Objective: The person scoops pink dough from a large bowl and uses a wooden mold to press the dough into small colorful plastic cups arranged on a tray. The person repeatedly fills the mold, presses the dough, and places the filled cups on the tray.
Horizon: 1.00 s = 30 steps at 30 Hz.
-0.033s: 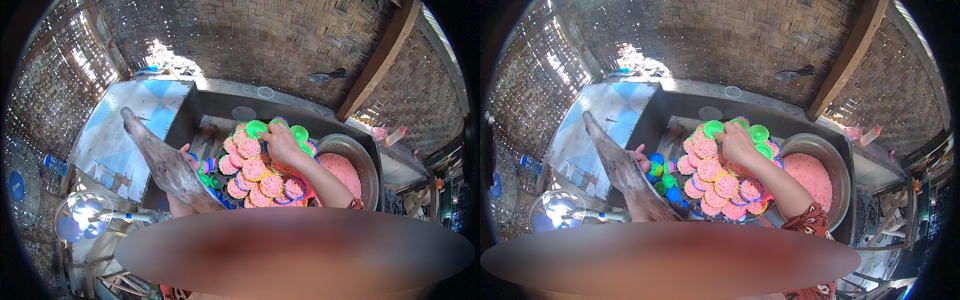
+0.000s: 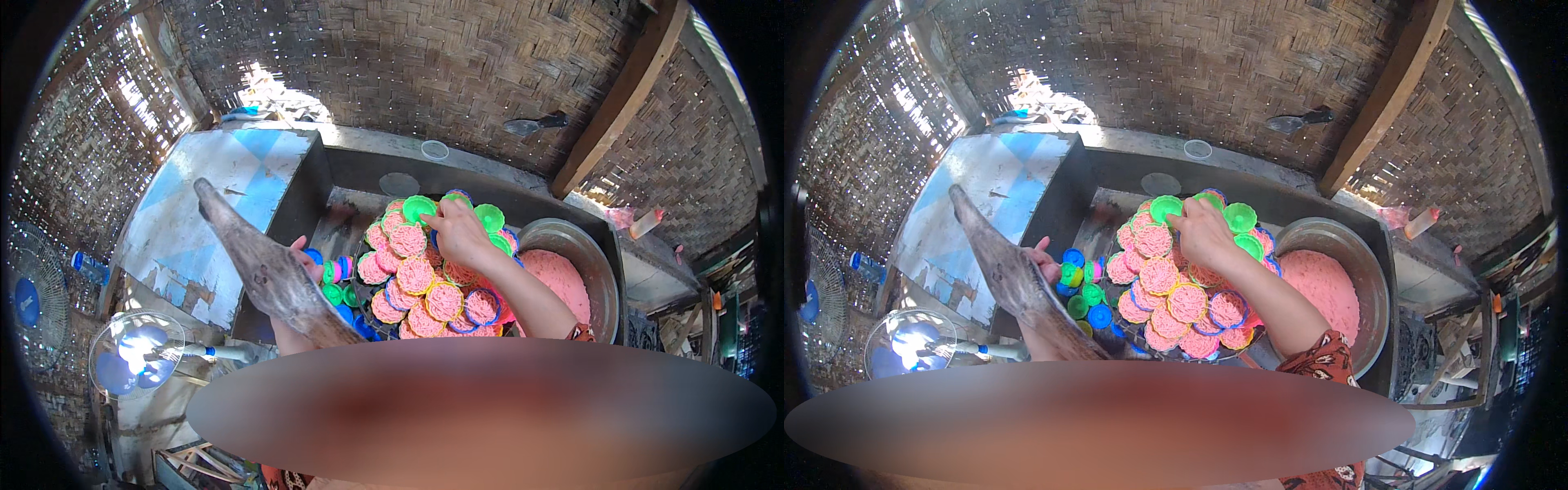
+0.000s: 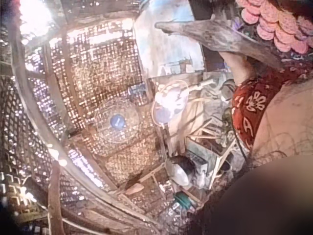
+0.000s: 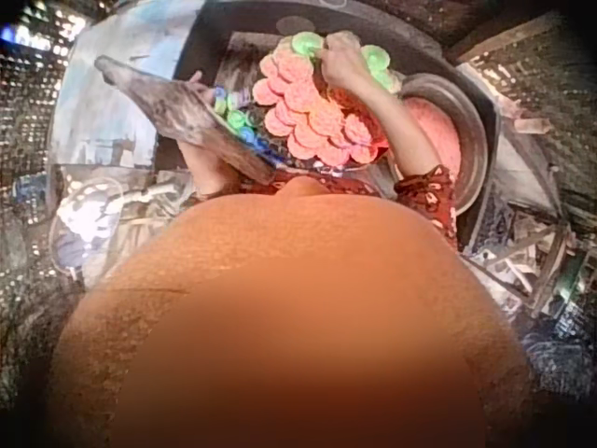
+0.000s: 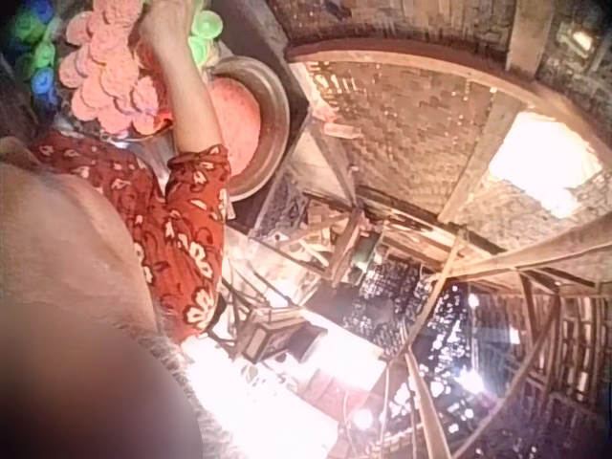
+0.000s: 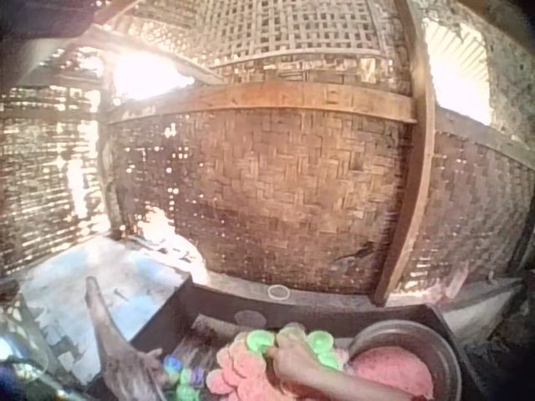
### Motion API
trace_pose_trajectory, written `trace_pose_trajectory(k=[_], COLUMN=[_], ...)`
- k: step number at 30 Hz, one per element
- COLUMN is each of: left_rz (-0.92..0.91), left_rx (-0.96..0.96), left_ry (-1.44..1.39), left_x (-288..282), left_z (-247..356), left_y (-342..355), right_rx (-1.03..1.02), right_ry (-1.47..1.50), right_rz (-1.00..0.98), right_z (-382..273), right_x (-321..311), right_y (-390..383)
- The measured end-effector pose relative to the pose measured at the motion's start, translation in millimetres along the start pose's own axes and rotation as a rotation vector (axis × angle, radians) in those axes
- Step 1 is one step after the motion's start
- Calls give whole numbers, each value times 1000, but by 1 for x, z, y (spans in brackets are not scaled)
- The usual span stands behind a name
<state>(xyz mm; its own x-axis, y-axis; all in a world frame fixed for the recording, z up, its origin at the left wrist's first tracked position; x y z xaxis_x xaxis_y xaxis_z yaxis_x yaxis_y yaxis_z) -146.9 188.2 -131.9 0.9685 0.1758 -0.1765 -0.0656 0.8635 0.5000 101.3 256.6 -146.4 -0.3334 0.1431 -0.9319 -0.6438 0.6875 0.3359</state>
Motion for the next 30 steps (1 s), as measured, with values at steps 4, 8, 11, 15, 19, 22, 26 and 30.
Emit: trace_pose_trajectory(k=[4,8,11,15,19,22,26,30], left_rz=[126,47,71,125,65,51,113,109], left_rx=[-114,-45,-29,-39,-4,-19,-23,-95], left_ry=[-153,-228,-199,-247,-184,-257,-268,-282], left_x=[-20,-23,-23,-17,-18,-17,-16,-9], left_z=[-9,-5,-1,6,4,1,14,27], left_y=[-4,-2,0,1,0,0,-1,-3], right_rx=[-12,-35,-23,19,-3,18,-13,-13], right_ry=[5,69,93,34,43,51,54,84], right_rz=[-31,-12,-1,-13,-7,-6,40,73], right_z=[-1,-9,-10,-2,-7,-6,-9,-7], right_x=[-2,-7,-12,-8,-5,-8,-9,-11], right_y=[7,5,4,1,-2,0,-1,-3])
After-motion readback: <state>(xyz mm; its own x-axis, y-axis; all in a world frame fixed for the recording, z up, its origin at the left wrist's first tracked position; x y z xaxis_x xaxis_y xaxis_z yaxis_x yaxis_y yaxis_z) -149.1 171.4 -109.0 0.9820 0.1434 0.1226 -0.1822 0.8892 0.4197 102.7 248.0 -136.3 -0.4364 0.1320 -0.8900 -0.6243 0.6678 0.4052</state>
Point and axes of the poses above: each hand's wrist, its own y-axis towards the middle knuckle, its own x-axis out of the palm, z = x × y, the point moved 9 cm from there along y, towards the middle knuckle, and after that the axes turned 12 degrees about -x, right-handed, at the moved point
